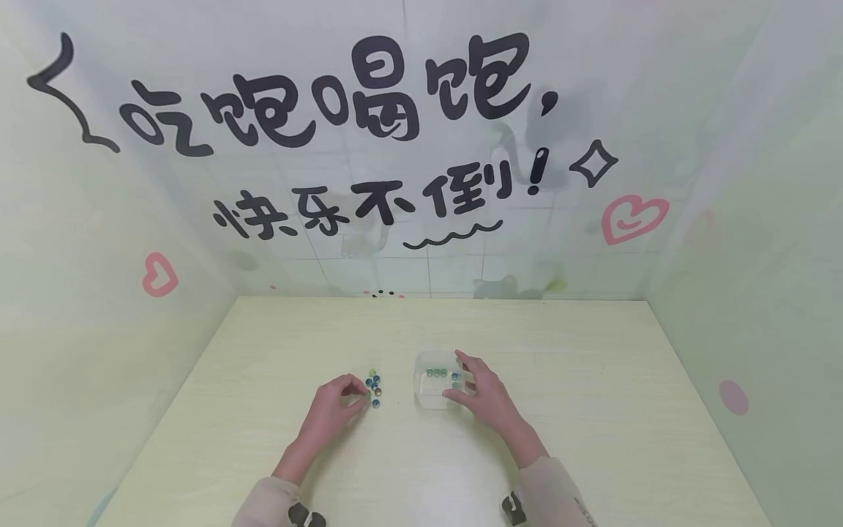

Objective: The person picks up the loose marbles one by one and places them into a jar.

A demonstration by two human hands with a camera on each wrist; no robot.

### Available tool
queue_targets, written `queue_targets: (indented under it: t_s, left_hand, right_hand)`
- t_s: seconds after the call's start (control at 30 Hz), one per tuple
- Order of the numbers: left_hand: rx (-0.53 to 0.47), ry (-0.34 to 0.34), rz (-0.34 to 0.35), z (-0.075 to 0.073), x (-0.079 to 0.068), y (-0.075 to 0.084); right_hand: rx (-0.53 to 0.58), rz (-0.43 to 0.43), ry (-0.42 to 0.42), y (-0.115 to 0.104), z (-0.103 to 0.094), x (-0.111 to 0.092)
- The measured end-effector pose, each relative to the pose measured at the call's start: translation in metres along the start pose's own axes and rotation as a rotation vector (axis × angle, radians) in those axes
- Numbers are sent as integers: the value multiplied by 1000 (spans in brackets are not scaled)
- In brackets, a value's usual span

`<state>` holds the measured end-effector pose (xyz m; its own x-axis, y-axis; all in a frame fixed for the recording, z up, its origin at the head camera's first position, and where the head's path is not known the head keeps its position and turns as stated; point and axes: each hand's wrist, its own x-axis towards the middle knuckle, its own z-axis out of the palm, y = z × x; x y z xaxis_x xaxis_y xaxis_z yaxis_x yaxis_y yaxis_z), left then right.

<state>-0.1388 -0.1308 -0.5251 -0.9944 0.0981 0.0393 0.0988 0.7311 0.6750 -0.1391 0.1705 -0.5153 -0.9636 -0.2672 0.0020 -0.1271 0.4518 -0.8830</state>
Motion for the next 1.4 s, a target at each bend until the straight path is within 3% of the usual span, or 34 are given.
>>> queue_targets:
  t_s: [0.6,1.4]
  left_hand:
    - [-131,21,36,-2,5,10]
    - [-224,12,82,-3,13,39]
  right_hand:
    - [-1,-1,-1,0,0,0]
    - [12,-7,3,-1,0,-1]
